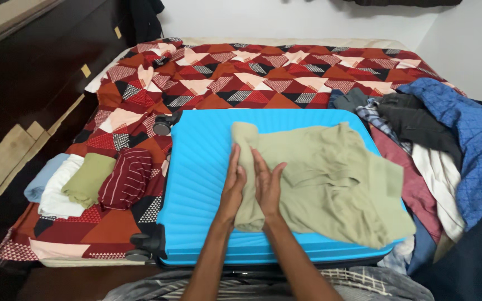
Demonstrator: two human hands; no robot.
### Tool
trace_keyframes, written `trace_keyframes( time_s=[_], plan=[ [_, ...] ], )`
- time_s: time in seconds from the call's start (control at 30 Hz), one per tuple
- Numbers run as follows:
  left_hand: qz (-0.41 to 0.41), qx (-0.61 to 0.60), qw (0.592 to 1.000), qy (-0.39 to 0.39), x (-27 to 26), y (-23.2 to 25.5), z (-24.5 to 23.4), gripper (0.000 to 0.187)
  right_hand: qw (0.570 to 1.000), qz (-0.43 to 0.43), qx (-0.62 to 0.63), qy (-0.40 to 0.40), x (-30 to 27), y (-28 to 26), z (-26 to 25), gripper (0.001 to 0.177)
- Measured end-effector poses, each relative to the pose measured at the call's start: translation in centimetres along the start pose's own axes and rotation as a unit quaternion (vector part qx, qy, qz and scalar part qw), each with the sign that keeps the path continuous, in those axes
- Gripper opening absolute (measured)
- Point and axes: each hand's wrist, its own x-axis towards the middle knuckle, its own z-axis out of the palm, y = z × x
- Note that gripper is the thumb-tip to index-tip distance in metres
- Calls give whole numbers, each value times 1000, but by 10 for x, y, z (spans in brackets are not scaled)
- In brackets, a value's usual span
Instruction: The person folds a shirt and trousers and places them onto a suitcase on a bed.
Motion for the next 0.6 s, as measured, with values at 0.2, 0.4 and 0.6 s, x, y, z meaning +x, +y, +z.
trace_keyframes(
  time_s=[0.2, 0.4, 0.6],
  plan=[
    [47, 217, 975, 2, 10, -2, 11, 70, 987, 111, -92, 77, -2, -31, 20, 101],
    [32, 500, 855, -134, 26, -28, 70, 69, 955, 114, -173, 212, -20, -95, 7, 98],
    [92, 326, 936, -99, 28, -46, 56, 63, 972, 52, -225, 42, -25, -81, 4, 81]
  ],
)
